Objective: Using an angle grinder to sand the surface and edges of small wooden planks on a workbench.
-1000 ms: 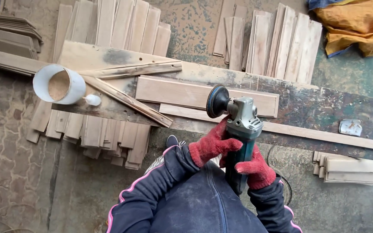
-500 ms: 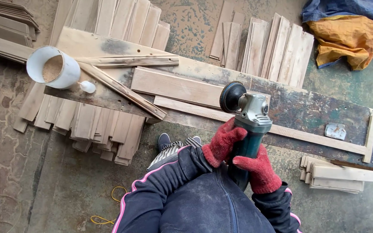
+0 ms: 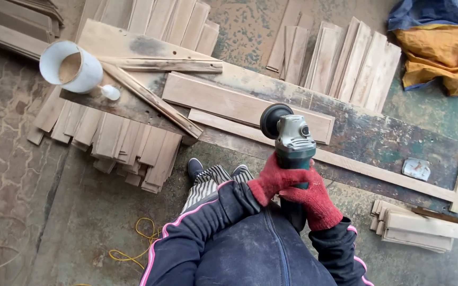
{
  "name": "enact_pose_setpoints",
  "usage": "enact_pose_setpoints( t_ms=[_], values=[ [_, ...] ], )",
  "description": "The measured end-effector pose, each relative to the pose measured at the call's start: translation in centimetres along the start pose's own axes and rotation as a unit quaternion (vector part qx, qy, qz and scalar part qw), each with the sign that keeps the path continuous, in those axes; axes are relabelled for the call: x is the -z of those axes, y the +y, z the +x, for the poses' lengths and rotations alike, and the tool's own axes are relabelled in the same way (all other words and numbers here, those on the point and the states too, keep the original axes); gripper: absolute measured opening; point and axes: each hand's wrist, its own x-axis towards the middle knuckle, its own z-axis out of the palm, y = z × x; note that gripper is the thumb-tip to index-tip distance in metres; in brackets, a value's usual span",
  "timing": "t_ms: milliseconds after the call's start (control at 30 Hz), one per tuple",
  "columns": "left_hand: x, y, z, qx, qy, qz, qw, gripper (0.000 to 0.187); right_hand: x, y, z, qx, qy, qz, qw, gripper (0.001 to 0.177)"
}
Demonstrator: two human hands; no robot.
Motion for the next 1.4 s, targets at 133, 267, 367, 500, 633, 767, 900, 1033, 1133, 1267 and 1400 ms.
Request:
enact_pose_setpoints(
  t_ms=[133,267,367,500,633,767,900,1033,1133,1267,1400],
  values=[
    [0.9,1.4,0.5,0.040,0.043,-0.017,0.998,0.055,-2.2,-1.7,-2.2,-0.017,0.010,0.044,0.999,0.078],
    [4.2,-2.5,3.6,0.067,0.098,-0.053,0.991,0.067,-3.6,-0.7,-1.8,-0.071,0.036,0.053,0.995,0.073],
    [6.2,-2.9,4.7,0.086,0.109,-0.038,0.990,0.075,-4.9,1.2,1.1,-0.058,0.050,0.027,0.997,0.075],
    [7.7,1.6,5.0,0.168,0.141,0.024,0.975,0.071,-7.1,3.4,5.8,-0.016,0.072,0.075,0.994,0.072],
    [12.5,3.0,5.7,0.195,0.153,0.049,0.968,0.072,-12.2,4.9,8.0,-0.013,0.089,0.097,0.991,0.075],
    [16.9,3.5,6.5,0.231,0.159,0.080,0.957,0.067,-17.2,2.9,8.3,-0.056,0.109,0.123,0.985,0.069],
    [18.6,4.8,6.2,0.248,0.178,0.044,0.951,0.065,-19.6,1.7,8.3,-0.087,0.115,0.025,0.989,0.071],
    [17.5,5.1,6.7,0.259,0.172,0.022,0.950,0.069,-19.2,-0.9,7.7,-0.111,0.122,-0.013,0.986,0.078],
    [16.4,3.7,7.4,0.251,0.158,0.014,0.955,0.064,-18.0,-0.7,7.4,-0.115,0.141,0.015,0.983,0.076],
    [15.2,1.7,7.9,0.251,0.154,-0.035,0.955,0.060,-16.6,-0.5,6.5,-0.143,0.153,0.014,0.978,0.073],
    [14.2,2.1,7.6,0.251,0.162,-0.024,0.954,0.060,-15.9,-0.9,5.9,-0.141,0.144,0.018,0.979,0.070]
  ],
)
